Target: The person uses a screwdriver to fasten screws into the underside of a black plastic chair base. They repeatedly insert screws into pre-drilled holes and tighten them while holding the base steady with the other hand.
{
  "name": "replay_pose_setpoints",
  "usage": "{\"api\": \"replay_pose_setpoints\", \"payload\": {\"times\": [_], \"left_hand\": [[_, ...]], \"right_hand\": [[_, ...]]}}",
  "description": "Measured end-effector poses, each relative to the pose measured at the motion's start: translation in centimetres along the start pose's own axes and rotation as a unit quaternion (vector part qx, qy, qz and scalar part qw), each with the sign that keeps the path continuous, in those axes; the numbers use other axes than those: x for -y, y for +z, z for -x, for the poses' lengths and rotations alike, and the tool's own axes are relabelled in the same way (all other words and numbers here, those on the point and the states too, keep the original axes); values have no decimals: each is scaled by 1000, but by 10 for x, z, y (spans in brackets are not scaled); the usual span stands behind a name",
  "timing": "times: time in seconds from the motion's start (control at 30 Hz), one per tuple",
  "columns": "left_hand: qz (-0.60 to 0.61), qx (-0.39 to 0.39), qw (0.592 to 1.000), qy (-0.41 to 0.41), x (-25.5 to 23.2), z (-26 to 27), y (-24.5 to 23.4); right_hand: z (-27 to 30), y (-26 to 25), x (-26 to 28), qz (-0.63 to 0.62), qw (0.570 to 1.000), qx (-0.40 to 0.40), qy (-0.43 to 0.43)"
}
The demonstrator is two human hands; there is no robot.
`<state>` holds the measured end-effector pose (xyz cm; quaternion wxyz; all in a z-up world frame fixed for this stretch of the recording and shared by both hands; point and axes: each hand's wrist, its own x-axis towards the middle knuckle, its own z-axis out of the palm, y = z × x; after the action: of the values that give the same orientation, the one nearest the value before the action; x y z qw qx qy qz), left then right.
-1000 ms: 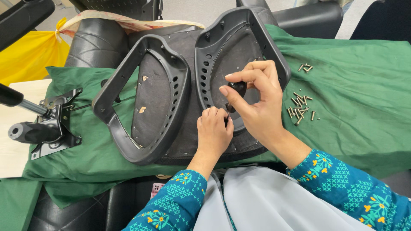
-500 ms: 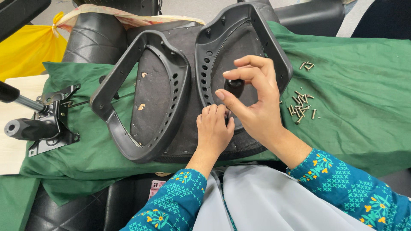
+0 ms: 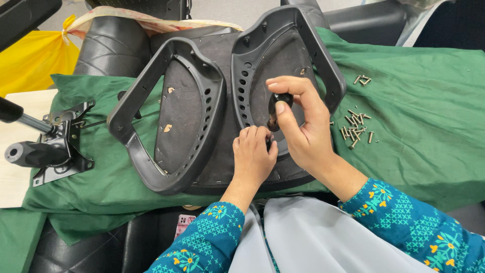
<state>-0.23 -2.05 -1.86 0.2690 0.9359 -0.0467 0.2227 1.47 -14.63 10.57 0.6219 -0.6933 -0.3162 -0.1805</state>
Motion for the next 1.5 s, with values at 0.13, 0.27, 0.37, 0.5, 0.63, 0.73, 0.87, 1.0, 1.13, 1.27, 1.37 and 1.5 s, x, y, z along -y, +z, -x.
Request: {"api": "replay_pose_setpoints", "payload": {"times": [0.13,0.27,0.37,0.5,0.63,0.73,0.87,1.0,1.13,1.27,1.37,1.5], "left_hand": [[-7,5,1000,-2,0,0,0],[-6,-1,1000,1,0,0,0],[-3,-10,1000,6,0,0,0],[-1,-5,1000,5,0,1,1],[-2,-5,1000,7,1,1,2],[-4,-11,1000,13,2,1,2],[-3,-10,1000,12,1,0,3],[-6,-12,1000,18,1,0,2],[-2,-6,1000,11,1,0,1],[2,-23,1000,15,0,-2,1],[5,-31,999,2,-2,2,3],[2,-39,999,6,-2,3,4]], "right_hand": [[-2,3,2,146,987,-49,-50],[-3,2,0,148,987,-39,-41],[0,1,-1,76,997,-27,6],[-1,1,-4,-18,999,-23,31],[0,-1,-6,8,999,-24,25],[2,-3,-6,104,994,-31,-28],[1,-2,-6,148,986,-55,-62],[-1,0,-7,146,985,-82,-36],[3,-1,-5,145,987,-58,-23],[5,-1,-4,48,998,-40,-17],[7,-1,-3,18,1000,-17,-12],[7,0,-1,36,999,-10,4]]}}
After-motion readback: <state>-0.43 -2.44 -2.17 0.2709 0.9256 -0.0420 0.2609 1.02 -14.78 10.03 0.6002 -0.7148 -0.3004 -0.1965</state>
